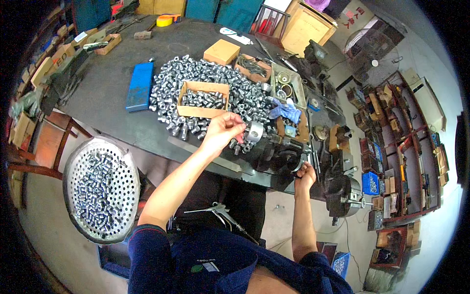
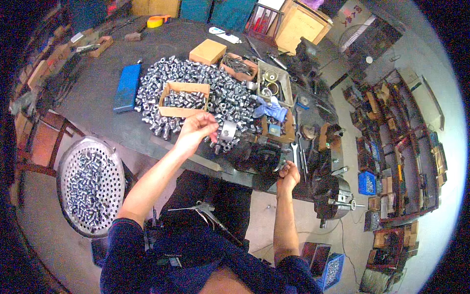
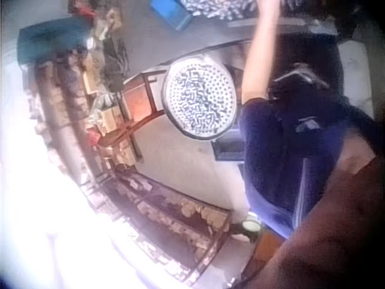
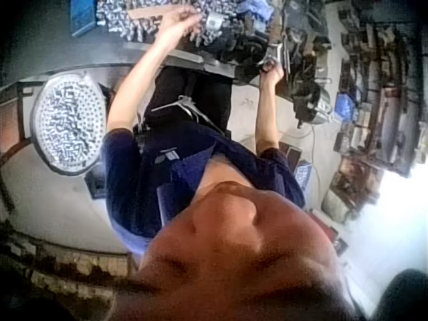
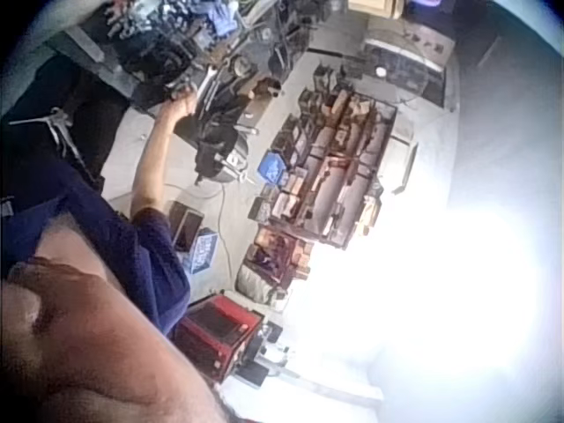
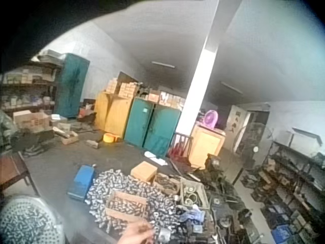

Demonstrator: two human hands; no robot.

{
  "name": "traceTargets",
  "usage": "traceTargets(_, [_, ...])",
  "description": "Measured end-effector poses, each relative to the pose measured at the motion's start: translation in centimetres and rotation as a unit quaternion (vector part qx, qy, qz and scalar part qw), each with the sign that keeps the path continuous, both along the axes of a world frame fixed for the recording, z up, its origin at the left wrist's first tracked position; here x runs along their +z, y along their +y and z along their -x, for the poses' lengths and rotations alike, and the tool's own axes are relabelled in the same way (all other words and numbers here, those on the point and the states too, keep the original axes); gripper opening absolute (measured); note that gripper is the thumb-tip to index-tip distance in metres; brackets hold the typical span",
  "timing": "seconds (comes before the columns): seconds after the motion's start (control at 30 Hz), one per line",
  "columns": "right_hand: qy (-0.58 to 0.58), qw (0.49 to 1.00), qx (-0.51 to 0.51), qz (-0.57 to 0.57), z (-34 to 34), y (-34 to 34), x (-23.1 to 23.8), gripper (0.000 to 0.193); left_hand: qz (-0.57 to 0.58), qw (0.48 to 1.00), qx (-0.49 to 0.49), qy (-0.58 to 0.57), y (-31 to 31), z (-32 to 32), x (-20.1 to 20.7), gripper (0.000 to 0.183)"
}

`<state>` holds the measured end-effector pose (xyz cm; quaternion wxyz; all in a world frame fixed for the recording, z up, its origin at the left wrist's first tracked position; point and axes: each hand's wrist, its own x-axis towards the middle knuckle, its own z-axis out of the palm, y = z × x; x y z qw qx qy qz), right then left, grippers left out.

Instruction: The person picks up small metal pieces from a pile, inserts them one by one into a rotating machine, and then places the processed pieces into a perforated metal tray.

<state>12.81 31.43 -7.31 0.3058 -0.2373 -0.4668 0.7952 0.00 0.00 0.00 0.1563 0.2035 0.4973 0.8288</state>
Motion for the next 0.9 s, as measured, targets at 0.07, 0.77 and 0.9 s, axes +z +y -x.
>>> traceTargets(0.07, [-0.01, 1.0, -0.009, -0.016, 0.1, 0.0, 0.0, 0.019, -0.004, 1.0, 0.005, 0.008, 0.0, -0.1, 0.2, 0.02])
traceTargets(0.77, [0.108, 0.989, 0.049, -0.085, 5.1, 1.3, 10.3, 0.021, 0.179, 0.98, 0.026, 0.089, -0.1, -0.1, 1.4, 0.014])
traceTargets(0.9, [0.051, 0.988, -0.02, -0.142, 9.0, 2.8, 6.6, 0.02, 0.354, 0.897, 0.126, 0.232, 0.8, -0.3, 0.9, 0.029])
